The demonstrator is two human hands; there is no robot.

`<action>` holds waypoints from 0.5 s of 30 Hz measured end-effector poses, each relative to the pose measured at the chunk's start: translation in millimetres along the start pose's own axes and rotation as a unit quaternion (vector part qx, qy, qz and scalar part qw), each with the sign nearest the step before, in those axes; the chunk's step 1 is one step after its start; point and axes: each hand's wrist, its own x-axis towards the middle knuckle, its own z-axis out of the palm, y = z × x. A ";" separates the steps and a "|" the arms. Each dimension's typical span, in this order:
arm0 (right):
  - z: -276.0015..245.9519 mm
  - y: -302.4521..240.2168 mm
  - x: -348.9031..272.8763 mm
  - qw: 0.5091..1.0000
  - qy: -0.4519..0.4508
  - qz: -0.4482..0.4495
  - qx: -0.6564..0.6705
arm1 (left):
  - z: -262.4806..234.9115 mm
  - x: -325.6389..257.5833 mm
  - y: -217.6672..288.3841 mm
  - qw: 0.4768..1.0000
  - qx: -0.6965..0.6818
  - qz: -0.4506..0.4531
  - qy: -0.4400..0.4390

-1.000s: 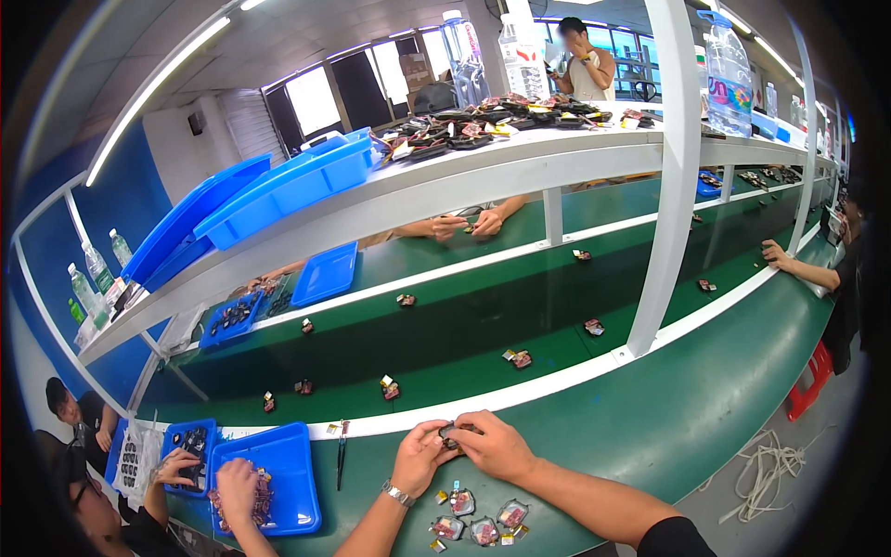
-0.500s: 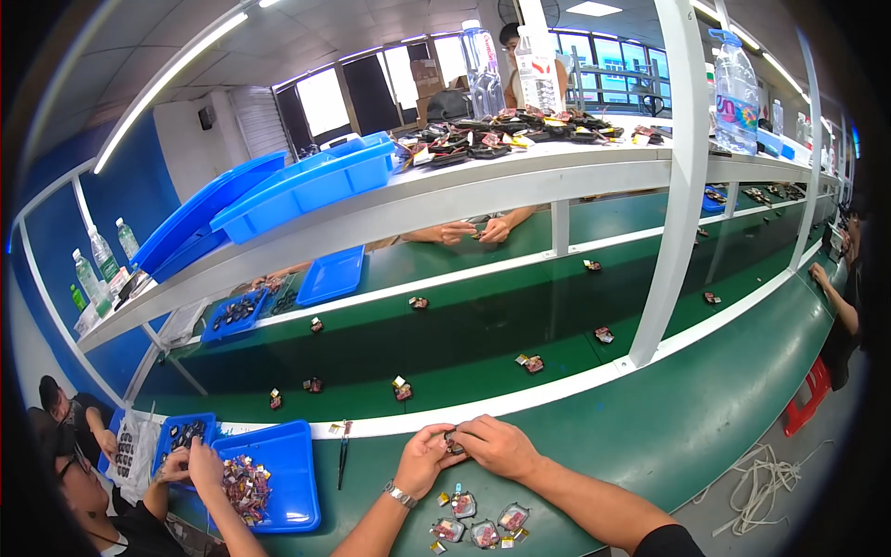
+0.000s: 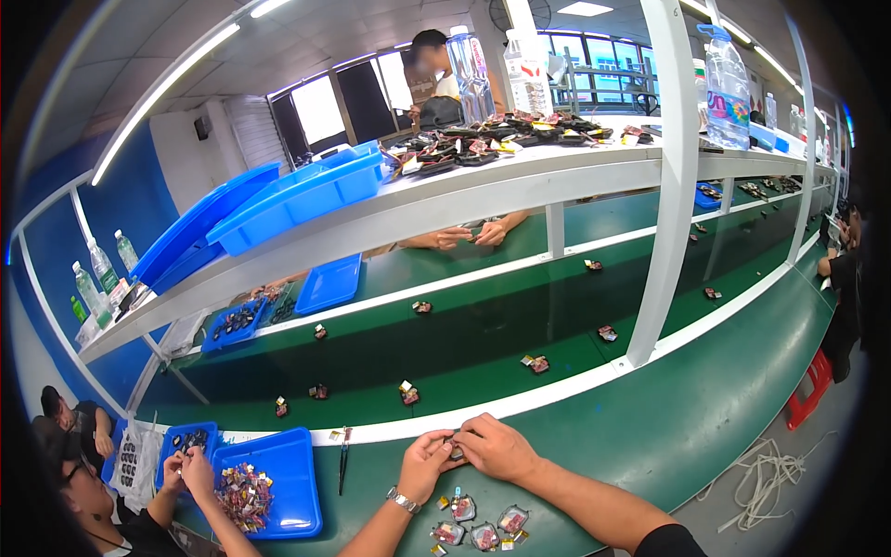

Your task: Assembling or sorting small electronics or components on a conveyor belt in a factory setting.

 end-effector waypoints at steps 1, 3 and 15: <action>0.3 -1.4 -0.5 1.000 -0.008 0.009 -0.008 | 3.8 -1.2 2.6 1.000 0.015 -0.004 0.015; 1.1 -9.0 -0.9 1.000 -0.004 0.022 -0.002 | 4.9 -1.4 3.6 0.999 0.030 -0.009 0.030; 14.6 -11.2 -4.7 0.998 0.043 0.052 -0.017 | -5.0 0.3 3.6 0.999 -0.025 -0.020 -0.034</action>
